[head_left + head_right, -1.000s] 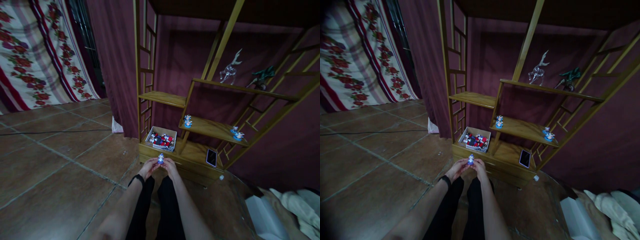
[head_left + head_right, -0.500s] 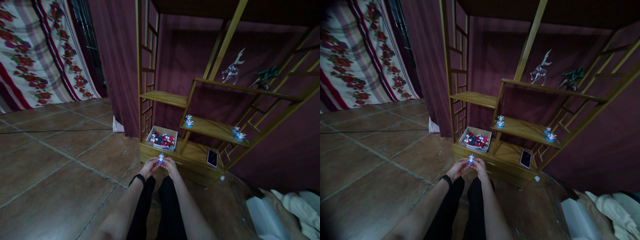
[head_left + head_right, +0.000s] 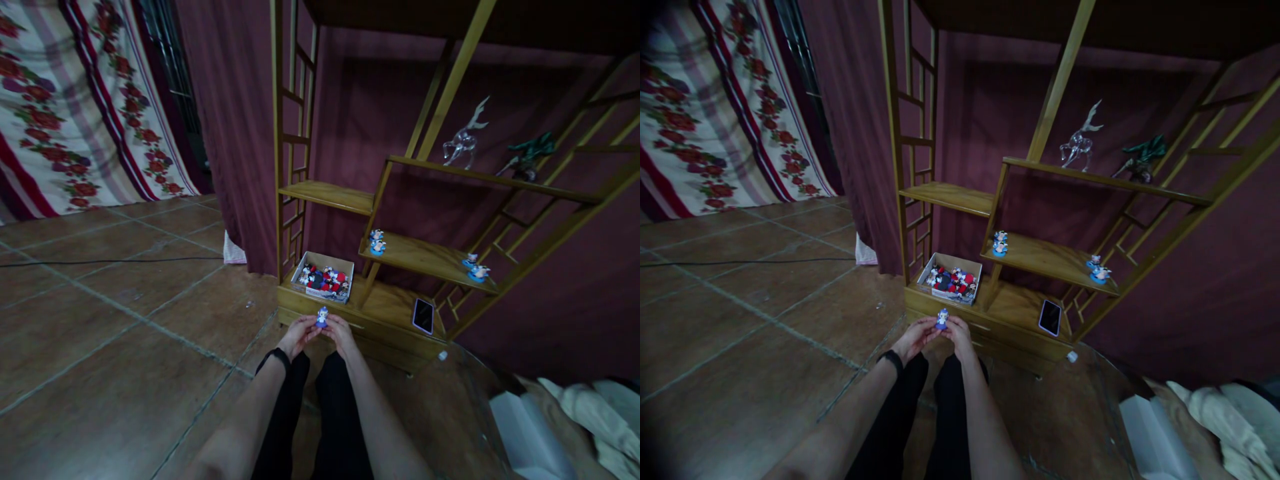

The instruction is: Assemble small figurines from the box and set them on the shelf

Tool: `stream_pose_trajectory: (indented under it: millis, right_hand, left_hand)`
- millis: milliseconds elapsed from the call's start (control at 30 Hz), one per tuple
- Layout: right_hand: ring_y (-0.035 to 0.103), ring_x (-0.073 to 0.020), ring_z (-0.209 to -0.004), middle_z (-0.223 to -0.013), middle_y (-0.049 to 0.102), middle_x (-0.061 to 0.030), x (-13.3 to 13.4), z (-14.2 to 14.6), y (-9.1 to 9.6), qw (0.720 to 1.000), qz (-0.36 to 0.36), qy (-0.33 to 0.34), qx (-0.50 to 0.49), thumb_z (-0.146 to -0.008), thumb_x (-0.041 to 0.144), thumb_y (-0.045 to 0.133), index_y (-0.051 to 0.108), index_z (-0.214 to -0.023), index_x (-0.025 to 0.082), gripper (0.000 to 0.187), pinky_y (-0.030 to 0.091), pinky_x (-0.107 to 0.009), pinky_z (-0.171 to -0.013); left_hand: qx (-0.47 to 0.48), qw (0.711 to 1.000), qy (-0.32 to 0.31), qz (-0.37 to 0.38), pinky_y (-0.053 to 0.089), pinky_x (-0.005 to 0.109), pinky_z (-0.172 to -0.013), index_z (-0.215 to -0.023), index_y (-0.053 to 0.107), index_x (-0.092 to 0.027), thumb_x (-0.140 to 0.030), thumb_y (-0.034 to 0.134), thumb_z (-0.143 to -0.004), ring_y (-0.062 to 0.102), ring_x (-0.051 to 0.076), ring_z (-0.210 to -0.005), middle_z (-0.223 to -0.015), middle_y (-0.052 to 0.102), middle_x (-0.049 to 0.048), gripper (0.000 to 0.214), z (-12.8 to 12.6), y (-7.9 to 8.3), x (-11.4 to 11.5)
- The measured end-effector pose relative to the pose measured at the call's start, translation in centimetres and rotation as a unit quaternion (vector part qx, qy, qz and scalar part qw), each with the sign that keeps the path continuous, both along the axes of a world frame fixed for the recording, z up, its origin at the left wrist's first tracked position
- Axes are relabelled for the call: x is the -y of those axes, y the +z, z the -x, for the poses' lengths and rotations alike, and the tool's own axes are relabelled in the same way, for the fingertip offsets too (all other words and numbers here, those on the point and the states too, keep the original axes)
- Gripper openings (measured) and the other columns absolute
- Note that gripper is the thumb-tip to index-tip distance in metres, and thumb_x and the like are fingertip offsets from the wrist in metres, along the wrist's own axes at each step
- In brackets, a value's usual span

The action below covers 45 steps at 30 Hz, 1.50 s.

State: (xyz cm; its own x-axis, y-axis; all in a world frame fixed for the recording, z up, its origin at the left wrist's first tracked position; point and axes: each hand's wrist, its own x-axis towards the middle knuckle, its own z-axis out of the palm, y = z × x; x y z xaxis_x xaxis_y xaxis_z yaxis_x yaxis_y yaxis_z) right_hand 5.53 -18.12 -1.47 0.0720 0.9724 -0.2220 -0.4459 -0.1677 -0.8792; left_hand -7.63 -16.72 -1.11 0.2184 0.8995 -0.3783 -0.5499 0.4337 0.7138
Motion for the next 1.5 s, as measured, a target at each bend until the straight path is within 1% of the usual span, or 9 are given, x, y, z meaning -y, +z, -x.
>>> stream_pose_trajectory:
  millis: [167, 300, 500, 800, 967, 1133, 1333, 1400, 1500]
  right_hand:
    - [0.064, -0.0163, -0.065, -0.073, 0.069, -0.0052, 0.18, -0.03, -0.04, 1.000, -0.001, 0.003, 0.000, -0.055, 0.033, 0.075, 0.064, -0.080, 0.016, 0.032, 0.050, -0.029, -0.065]
    - [0.064, -0.0153, -0.064, -0.073, 0.069, -0.0043, 0.20, -0.03, -0.04, 1.000, -0.003, 0.006, 0.004, -0.057, 0.033, 0.074, 0.064, -0.079, 0.016, 0.030, 0.050, -0.029, -0.065]
    - [0.063, -0.0158, -0.063, -0.069, 0.068, -0.0039, -0.05, 0.00, 0.02, 1.000, 0.020, 0.004, 0.007, -0.056, 0.029, 0.073, 0.063, -0.074, 0.016, 0.024, 0.050, -0.029, -0.063]
    - [0.060, -0.0137, -0.057, -0.063, 0.066, -0.0022, -0.22, 0.03, -0.22, 1.000, 0.021, -0.007, 0.006, -0.055, 0.028, 0.073, 0.062, -0.071, 0.016, 0.023, 0.049, -0.028, -0.060]
    - [0.061, -0.0133, -0.058, -0.066, 0.066, -0.0020, -0.16, -0.09, -0.12, 1.000, 0.022, -0.004, 0.011, -0.056, 0.028, 0.072, 0.063, -0.073, 0.016, 0.023, 0.050, -0.028, -0.062]
    - [0.063, -0.0145, -0.063, -0.072, 0.068, -0.0032, 0.11, -0.06, -0.03, 1.000, 0.004, -0.004, 0.010, -0.059, 0.031, 0.072, 0.063, -0.077, 0.017, 0.025, 0.050, -0.028, -0.063]
    - [0.064, -0.0151, -0.064, -0.073, 0.068, -0.0044, 0.07, 0.01, 0.05, 1.000, 0.008, 0.000, 0.007, -0.058, 0.034, 0.074, 0.063, -0.078, 0.016, 0.029, 0.050, -0.028, -0.063]
    - [0.064, -0.0155, -0.064, -0.072, 0.068, -0.0046, -0.01, -0.03, 0.15, 1.000, 0.018, -0.002, 0.002, -0.057, 0.035, 0.075, 0.063, -0.079, 0.016, 0.031, 0.051, -0.029, -0.064]
    - [0.064, -0.0159, -0.067, -0.075, 0.069, -0.0048, -0.06, -0.11, 0.28, 1.000, 0.018, 0.007, -0.001, -0.055, 0.035, 0.076, 0.063, -0.080, 0.016, 0.034, 0.050, -0.029, -0.065]
  left_hand:
    - [0.006, 1.000, -0.001, -0.001, 0.055, 0.023, -0.063, -0.076, 0.060, -0.011, -0.007, 0.062, -0.074, 0.064, 0.012, -0.058, -0.067, 0.066, 0.0068, 0.005, 0.05, -0.10, -0.06]
    - [0.006, 1.000, 0.001, 0.000, 0.055, 0.022, -0.062, -0.078, 0.061, -0.011, -0.006, 0.062, -0.075, 0.064, 0.012, -0.058, -0.069, 0.067, 0.0072, 0.006, 0.05, 0.00, -0.04]
    - [0.004, 0.999, -0.033, 0.004, 0.054, 0.022, -0.061, -0.086, 0.064, -0.009, -0.007, 0.061, -0.076, 0.065, 0.012, -0.060, -0.074, 0.069, 0.0101, 0.010, 0.06, 0.20, -0.03]
    - [0.003, 0.999, -0.034, -0.008, 0.055, 0.022, -0.061, -0.086, 0.065, -0.008, -0.004, 0.061, -0.075, 0.065, 0.012, -0.061, -0.074, 0.068, 0.0095, 0.012, 0.08, -0.40, -0.39]
    - [-0.002, 1.000, -0.022, -0.011, 0.055, 0.023, -0.062, -0.083, 0.064, -0.008, -0.003, 0.065, -0.072, 0.066, 0.014, -0.063, -0.076, 0.068, 0.0102, 0.012, 0.08, -0.31, -0.32]
    - [-0.012, 1.000, -0.011, 0.000, 0.055, 0.022, -0.061, -0.086, 0.063, -0.009, -0.003, 0.065, -0.071, 0.066, 0.014, -0.062, -0.076, 0.069, 0.0094, 0.016, -0.02, -0.07, -0.24]
    - [-0.018, 1.000, 0.019, 0.002, 0.053, 0.020, -0.060, -0.082, 0.064, -0.010, -0.007, 0.064, -0.074, 0.064, 0.011, -0.058, -0.071, 0.068, 0.0077, 0.009, -0.18, 0.22, -0.13]
    - [-0.015, 1.000, 0.013, -0.005, 0.053, 0.020, -0.061, -0.083, 0.064, -0.010, -0.006, 0.065, -0.072, 0.064, 0.011, -0.059, -0.074, 0.068, 0.0079, 0.012, -0.22, 0.34, -0.03]
    - [-0.014, 1.000, -0.009, -0.022, 0.053, 0.020, -0.063, -0.086, 0.065, -0.011, 0.000, 0.069, -0.066, 0.065, 0.011, -0.063, -0.078, 0.069, 0.0080, 0.023, -0.35, 0.42, 0.10]
